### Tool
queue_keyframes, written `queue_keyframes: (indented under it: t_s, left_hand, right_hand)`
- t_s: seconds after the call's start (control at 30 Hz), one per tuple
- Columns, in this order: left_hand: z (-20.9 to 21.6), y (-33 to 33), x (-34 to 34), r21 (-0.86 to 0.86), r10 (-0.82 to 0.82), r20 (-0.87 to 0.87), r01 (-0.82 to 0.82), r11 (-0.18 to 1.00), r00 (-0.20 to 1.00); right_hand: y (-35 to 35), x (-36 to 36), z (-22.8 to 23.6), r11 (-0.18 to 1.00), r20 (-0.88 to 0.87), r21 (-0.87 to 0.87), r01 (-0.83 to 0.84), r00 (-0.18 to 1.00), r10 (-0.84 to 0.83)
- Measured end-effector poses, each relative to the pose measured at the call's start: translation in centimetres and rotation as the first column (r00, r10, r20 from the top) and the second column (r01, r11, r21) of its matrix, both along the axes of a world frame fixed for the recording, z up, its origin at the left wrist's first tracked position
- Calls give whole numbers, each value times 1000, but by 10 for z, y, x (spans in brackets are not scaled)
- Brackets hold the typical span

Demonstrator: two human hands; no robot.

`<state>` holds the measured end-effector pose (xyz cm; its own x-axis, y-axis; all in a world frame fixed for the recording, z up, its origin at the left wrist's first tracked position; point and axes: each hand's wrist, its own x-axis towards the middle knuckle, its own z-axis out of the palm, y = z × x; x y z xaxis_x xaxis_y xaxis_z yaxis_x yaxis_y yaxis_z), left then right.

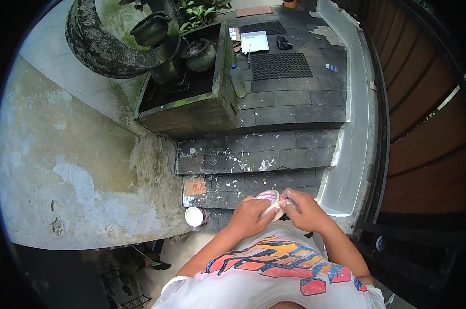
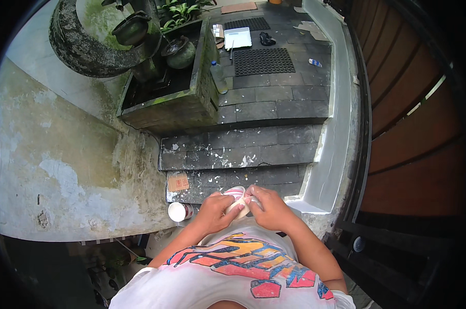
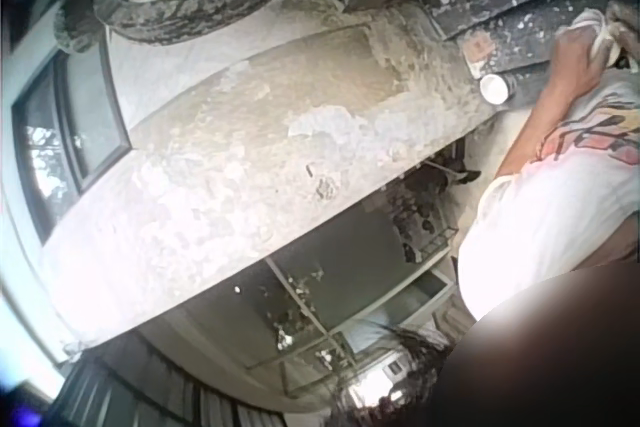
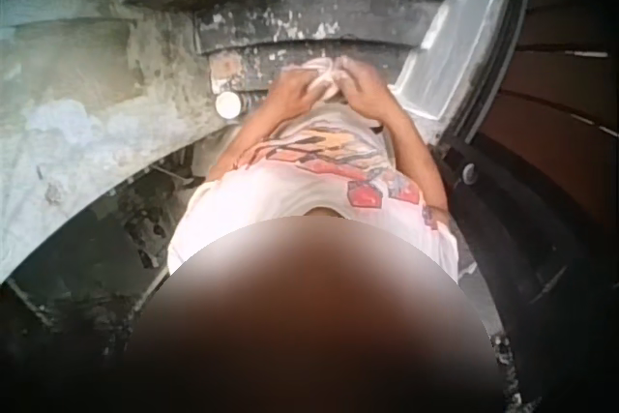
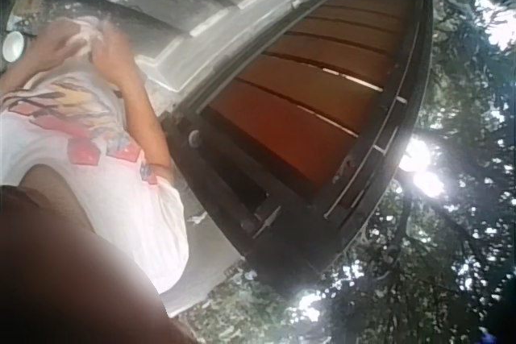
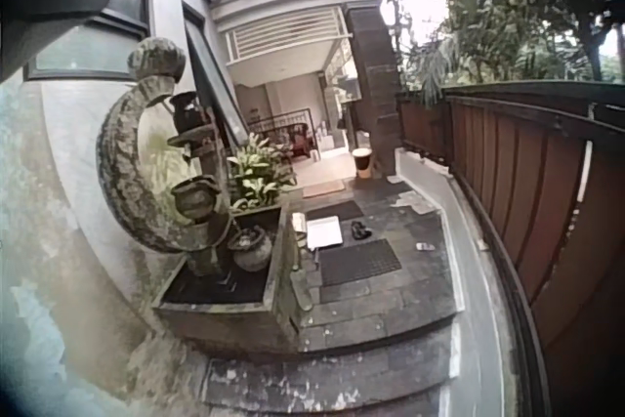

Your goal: The person is applying masking tape to the ledge of a wooden and metal gate, likely to prepare it for painting.

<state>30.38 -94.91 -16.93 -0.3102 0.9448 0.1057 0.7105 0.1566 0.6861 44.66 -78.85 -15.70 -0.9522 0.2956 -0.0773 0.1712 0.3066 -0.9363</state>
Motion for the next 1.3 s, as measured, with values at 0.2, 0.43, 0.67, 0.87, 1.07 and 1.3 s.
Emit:
queue_keyframes:
  t_s: [0.2, 0.43, 0.67, 0.87, 1.07, 1.3]
  left_hand:
    - [2, 4, -8, 93, -7, -157, 22, 995, 988]
    - [15, 11, -9, -5, -112, -153, 112, 994, 982]
    - [10, 7, -11, -4, -61, -60, 61, 998, 996]
    - [15, 10, -6, -6, 54, 184, -54, 999, 981]
    - [-9, 11, -5, 23, 352, 458, -407, 913, 816]
    - [-3, 5, -47, -76, 248, 124, -240, 968, 961]
  right_hand:
    - [-8, 11, 1, 994, -58, 86, 67, 996, -62]
    - [0, 5, 6, 993, 148, 90, 78, 985, -91]
    - [-8, 3, -1, 988, -1, 138, 68, 998, -69]
    - [-7, 2, 19, 996, -46, 41, 83, 996, -81]
    - [-11, 30, 9, 938, -24, -136, 320, 945, -326]
    - [15, 81, -14, 564, 32, -461, 685, 648, -761]
